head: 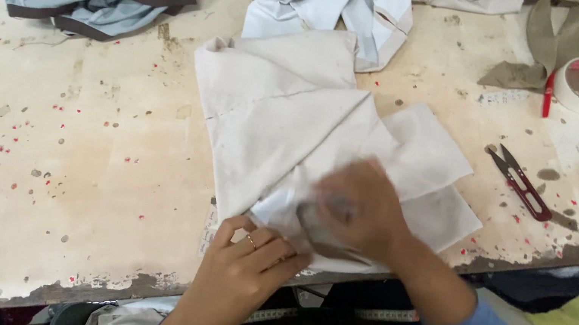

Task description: The person picks up a light-colored garment, turns it over, and smooths the fabric by hand on a workspace.

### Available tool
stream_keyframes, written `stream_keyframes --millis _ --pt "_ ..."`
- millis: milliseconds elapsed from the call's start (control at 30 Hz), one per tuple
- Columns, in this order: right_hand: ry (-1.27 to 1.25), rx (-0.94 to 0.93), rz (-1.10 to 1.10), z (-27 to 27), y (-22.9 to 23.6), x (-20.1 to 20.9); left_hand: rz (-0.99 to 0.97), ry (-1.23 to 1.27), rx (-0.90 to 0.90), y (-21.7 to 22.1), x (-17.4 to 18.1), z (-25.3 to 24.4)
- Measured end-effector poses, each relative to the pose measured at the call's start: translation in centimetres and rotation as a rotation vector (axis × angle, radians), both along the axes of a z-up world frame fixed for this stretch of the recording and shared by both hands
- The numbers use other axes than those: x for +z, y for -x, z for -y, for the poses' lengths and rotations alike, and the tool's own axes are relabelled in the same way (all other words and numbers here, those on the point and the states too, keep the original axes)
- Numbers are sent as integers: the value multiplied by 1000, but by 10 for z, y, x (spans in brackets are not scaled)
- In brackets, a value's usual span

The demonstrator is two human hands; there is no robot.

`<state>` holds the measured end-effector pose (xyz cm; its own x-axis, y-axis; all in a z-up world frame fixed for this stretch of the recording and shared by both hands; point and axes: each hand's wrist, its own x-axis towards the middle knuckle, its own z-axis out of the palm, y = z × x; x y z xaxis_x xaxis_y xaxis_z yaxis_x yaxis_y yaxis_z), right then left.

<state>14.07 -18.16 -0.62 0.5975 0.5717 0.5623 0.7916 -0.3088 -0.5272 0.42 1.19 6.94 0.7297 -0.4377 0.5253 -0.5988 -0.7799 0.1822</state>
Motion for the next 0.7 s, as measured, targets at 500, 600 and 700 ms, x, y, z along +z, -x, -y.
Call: stream_keyframes --millis 500,600,700 --pt "-6 365 170 8 37 29 109 24 98 2 -15 -6" --pt "-55 390 197 10 36 27 114 -14 114 1 -19 -10" --pt "-67 369 259 10 36 21 7 -59 133 -3 -11 -12"
